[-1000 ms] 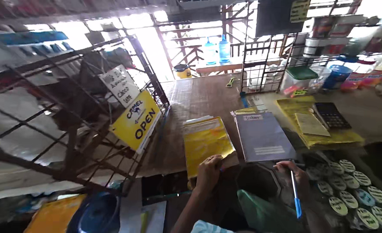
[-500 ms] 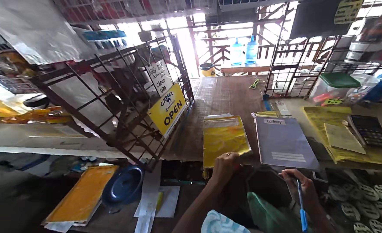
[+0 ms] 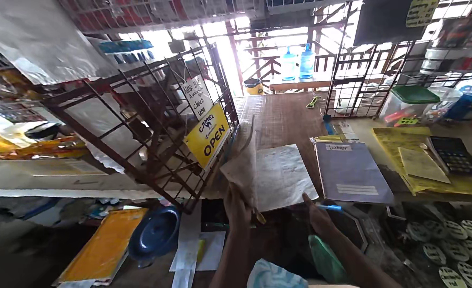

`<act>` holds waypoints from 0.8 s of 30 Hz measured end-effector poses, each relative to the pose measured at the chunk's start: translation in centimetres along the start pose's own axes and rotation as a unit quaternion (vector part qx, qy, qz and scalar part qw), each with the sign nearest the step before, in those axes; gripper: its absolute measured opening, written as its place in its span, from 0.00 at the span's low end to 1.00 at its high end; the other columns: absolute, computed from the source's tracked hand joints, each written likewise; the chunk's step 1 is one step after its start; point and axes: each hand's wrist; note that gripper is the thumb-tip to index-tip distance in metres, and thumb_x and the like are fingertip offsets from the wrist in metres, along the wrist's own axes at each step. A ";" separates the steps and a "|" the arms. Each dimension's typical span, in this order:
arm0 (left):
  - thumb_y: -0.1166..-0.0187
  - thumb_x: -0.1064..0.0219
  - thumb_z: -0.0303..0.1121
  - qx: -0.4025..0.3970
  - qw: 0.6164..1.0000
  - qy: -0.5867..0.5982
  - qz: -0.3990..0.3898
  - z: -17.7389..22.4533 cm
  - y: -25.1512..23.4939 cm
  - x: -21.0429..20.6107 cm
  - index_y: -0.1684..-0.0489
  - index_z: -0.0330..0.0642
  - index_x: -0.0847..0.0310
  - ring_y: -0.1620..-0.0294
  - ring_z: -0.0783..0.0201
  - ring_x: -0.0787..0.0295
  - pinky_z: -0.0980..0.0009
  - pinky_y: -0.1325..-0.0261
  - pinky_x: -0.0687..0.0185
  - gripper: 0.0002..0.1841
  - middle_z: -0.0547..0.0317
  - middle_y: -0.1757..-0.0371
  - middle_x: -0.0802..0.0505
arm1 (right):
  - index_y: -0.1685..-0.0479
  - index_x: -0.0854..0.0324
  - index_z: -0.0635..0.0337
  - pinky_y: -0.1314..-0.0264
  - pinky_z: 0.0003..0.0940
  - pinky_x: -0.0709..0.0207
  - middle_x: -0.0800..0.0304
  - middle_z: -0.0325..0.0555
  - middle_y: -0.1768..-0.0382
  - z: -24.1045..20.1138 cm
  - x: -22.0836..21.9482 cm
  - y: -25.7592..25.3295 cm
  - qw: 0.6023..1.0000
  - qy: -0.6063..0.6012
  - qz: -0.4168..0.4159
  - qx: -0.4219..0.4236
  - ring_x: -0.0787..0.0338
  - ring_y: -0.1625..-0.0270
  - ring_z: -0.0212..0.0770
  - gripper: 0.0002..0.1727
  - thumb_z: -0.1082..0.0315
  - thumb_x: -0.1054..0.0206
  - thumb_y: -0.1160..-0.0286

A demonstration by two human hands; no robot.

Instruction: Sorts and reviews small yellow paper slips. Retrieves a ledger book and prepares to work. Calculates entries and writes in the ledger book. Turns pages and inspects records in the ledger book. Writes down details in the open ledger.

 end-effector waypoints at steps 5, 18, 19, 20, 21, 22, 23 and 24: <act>0.04 0.61 0.36 0.029 0.998 0.054 0.004 0.3 0.1 1.9 0.47 0.43 0.24 0.66 0.78 0.09 0.76 0.60 0.09 0.17 0.71 0.68 0.09 | 0.52 0.16 0.76 0.52 0.23 0.14 0.07 0.48 0.64 -0.8 -1.6 1.4 0.934 0.191 0.063 0.295 0.09 0.62 0.25 0.16 0.68 0.41 0.13; 0.09 0.48 0.27 0.273 0.962 -0.004 -0.030 -7.2 6.9 2.8 0.37 0.30 0.26 0.58 0.67 0.08 0.68 0.51 0.09 0.12 0.55 0.57 0.08 | 0.46 0.22 0.72 0.65 0.30 0.09 0.07 0.43 0.71 -3.5 14.7 3.2 0.921 0.085 0.290 0.248 0.06 0.72 0.33 0.19 0.61 0.48 0.07; 0.09 0.48 0.26 0.270 0.962 0.016 -0.046 -7.9 6.9 3.8 0.37 0.31 0.25 0.59 0.66 0.07 0.67 0.50 0.09 0.12 0.55 0.58 0.07 | 0.42 0.21 0.74 0.63 0.30 0.09 0.07 0.46 0.67 -3.2 16.4 3.5 0.901 0.115 0.314 0.275 0.07 0.70 0.32 0.21 0.61 0.47 0.08; 0.09 0.51 0.28 0.258 0.963 0.030 -0.072 -8.5 6.5 5.0 0.36 0.33 0.26 0.57 0.67 0.07 0.67 0.49 0.09 0.14 0.56 0.58 0.06 | 0.38 0.22 0.78 0.57 0.30 0.11 0.08 0.51 0.61 -2.9 17.9 4.0 0.880 0.155 0.333 0.302 0.08 0.65 0.31 0.23 0.61 0.47 0.09; 0.09 0.57 0.33 0.242 0.965 0.032 -0.098 -8.9 5.9 6.1 0.36 0.35 0.26 0.56 0.68 0.07 0.68 0.48 0.09 0.17 0.59 0.57 0.06 | 0.40 0.23 0.81 0.53 0.27 0.13 0.08 0.55 0.58 -2.8 18.7 4.5 0.851 0.197 0.357 0.332 0.08 0.62 0.29 0.23 0.63 0.46 0.10; 0.08 0.62 0.38 0.237 0.965 0.034 -0.107 -8.6 5.2 6.7 0.38 0.38 0.25 0.56 0.69 0.07 0.69 0.50 0.09 0.20 0.61 0.58 0.05 | 0.47 0.23 0.83 0.52 0.21 0.14 0.08 0.54 0.60 -3.0 18.6 5.1 0.819 0.233 0.383 0.358 0.09 0.62 0.24 0.20 0.66 0.44 0.12; 0.06 0.64 0.41 0.234 0.966 0.024 -0.105 -8.1 4.6 7.1 0.39 0.39 0.23 0.55 0.70 0.07 0.69 0.49 0.10 0.23 0.62 0.57 0.05 | 0.54 0.22 0.85 0.50 0.18 0.17 0.09 0.56 0.61 -3.2 18.1 5.5 0.792 0.263 0.402 0.376 0.10 0.61 0.22 0.19 0.68 0.41 0.14; 0.05 0.65 0.42 0.227 0.969 -0.007 -0.095 -7.7 3.8 7.3 0.41 0.38 0.22 0.55 0.71 0.08 0.70 0.49 0.10 0.25 0.62 0.57 0.06 | 0.59 0.21 0.86 0.46 0.20 0.18 0.08 0.60 0.60 -3.2 17.5 5.8 0.770 0.294 0.408 0.393 0.09 0.57 0.25 0.19 0.69 0.38 0.16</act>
Point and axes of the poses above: each hand's wrist, its own y-axis away from the middle knuckle, its own x-axis out of the back of the hand, z = x × y
